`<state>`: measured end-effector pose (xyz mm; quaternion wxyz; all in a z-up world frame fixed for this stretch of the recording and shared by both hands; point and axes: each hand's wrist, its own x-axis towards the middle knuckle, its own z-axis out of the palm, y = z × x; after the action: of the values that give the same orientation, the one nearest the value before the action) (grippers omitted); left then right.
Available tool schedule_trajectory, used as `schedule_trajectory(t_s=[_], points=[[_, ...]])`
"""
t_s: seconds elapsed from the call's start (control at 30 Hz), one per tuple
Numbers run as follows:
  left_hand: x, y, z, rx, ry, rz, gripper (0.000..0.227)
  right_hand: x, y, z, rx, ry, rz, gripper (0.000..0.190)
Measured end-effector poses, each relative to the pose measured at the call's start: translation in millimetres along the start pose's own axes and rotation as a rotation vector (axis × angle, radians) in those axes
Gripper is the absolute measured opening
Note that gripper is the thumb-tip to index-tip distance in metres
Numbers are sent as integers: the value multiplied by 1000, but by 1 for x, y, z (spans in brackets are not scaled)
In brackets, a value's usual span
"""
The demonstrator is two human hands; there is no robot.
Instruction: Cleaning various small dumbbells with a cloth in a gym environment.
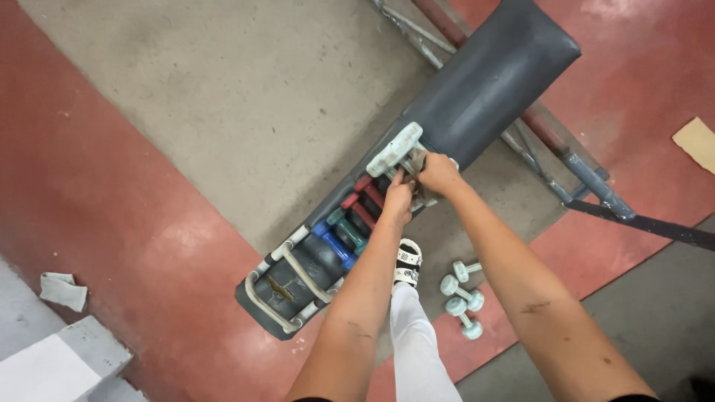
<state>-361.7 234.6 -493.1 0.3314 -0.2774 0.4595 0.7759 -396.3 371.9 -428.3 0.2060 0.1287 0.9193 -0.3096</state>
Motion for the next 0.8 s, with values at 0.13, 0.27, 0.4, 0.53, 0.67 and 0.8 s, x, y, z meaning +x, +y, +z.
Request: schedule_trajectory(t_s=[0.13, 0.27, 0.4, 0.53, 0.67, 0.8], points=[[5, -8, 6, -3, 13, 56, 68, -6, -2, -6, 37, -14, -10, 42], [1, -2, 13, -4, 89, 80, 63, -4, 6, 2, 99, -36, 73, 42], [26, -24, -8, 19, 106, 97, 66, -3, 20, -1, 185, 15, 107, 42], [14, -15, -5, 118, 211, 93, 67, -8, 29, -21, 431, 125, 66, 42], [-2, -10, 1, 242, 356, 124, 61, -23, 29, -47, 412, 63, 233, 40], [1, -28, -7, 258, 350, 188, 61, -45, 30, -47, 512, 104, 194, 39]])
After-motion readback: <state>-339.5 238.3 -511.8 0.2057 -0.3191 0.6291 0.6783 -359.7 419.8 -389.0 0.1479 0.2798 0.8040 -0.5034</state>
